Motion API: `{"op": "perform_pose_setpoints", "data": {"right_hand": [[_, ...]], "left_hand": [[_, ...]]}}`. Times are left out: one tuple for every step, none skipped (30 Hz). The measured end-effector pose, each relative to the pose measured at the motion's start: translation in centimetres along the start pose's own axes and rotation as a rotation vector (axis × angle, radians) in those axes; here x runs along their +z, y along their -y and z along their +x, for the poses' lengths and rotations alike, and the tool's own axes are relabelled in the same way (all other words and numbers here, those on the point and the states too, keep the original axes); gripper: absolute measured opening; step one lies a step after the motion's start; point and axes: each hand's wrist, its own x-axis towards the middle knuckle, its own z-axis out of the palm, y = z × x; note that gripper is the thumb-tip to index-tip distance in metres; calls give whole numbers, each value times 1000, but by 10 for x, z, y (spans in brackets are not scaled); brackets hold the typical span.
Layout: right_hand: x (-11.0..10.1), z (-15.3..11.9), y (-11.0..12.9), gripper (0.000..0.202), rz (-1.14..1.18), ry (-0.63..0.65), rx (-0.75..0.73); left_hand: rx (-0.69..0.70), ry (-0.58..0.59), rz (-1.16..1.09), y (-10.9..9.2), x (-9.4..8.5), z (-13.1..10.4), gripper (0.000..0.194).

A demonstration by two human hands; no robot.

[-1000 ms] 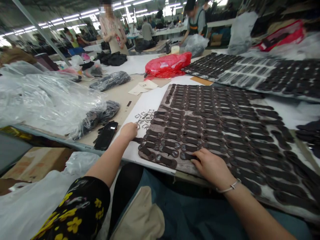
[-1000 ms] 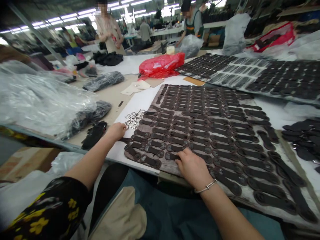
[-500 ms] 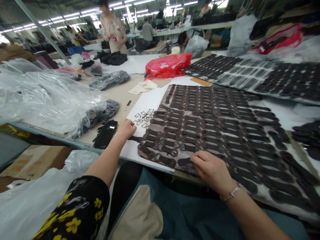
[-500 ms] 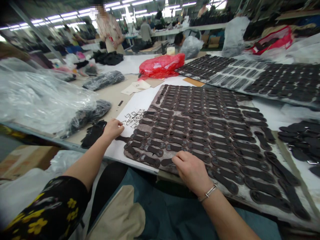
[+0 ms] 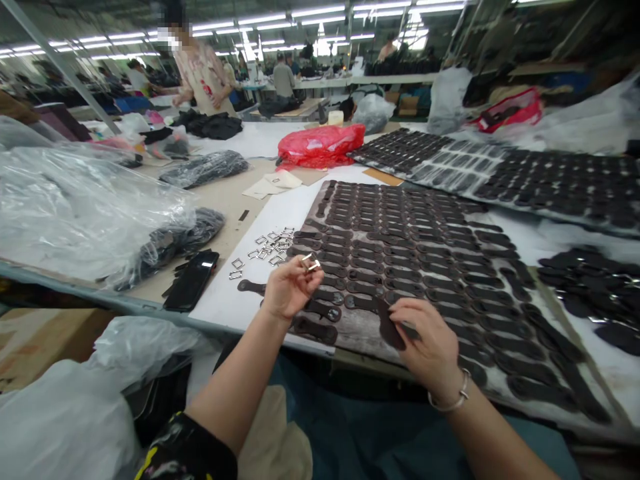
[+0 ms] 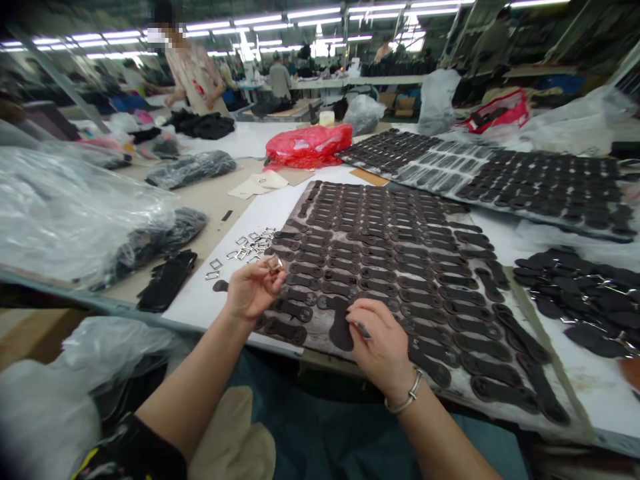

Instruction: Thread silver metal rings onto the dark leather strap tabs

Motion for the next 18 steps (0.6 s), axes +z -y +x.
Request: {"op": "perform_pose_setpoints", "data": {"right_hand": [[3, 1, 1, 4, 103, -31, 133], [6, 2, 2, 7, 232, -59, 285], [9, 3, 2, 13, 381, -91, 446], [12, 4, 3, 18, 539, -124, 603], [15, 6, 3, 22, 699, -152, 736], [18, 7, 3, 25, 845, -170, 838], [20, 8, 3, 25, 966, -175, 911], [22, 8, 4, 25, 1053, -171, 965], [24, 8, 4, 23, 1110, -161, 1007], [27, 8, 4, 22, 1146, -149, 1040], [29, 7, 5, 21, 1166, -142, 1066], [32, 6, 6, 20, 1176, -134, 1081], [34, 5, 7, 20, 1180, -116, 1081], [36, 4, 7, 20, 1178, -87, 1071], [37, 3, 7, 20, 1169, -52, 1054], [37, 3, 6, 22, 1148, -23, 1032], [36, 3, 5, 25, 1113, -1, 1008], [34, 3, 3, 29, 1061, 11, 977]], "left_hand": [[-55, 48, -28, 10, 7, -4, 16], [-106, 97, -62, 20, 12, -7, 18], [-154, 143, -104, 29, 17, -10, 20], [-200, 186, -150, 37, 20, -13, 23], [-246, 223, -192, 44, 22, -15, 24], [-291, 247, -223, 50, 24, -16, 24], [-335, 260, -237, 55, 26, -17, 23], [-366, 262, -229, 59, 27, -18, 24], [-379, 259, -201, 62, 28, -19, 26], [-371, 258, -156, 65, 28, -20, 29], [-348, 261, -97, 68, 29, -21, 32], [-313, 268, -28, 70, 30, -22, 32], [-269, 268, 44, 72, 30, -23, 31], [-223, 254, 114, 74, 31, -23, 28], [-182, 227, 178, 75, 31, -23, 25], [-147, 189, 232, 76, 30, -23, 23], [-121, 150, 272, 76, 30, -23, 23], [-106, 122, 297, 76, 29, -22, 23]]}}
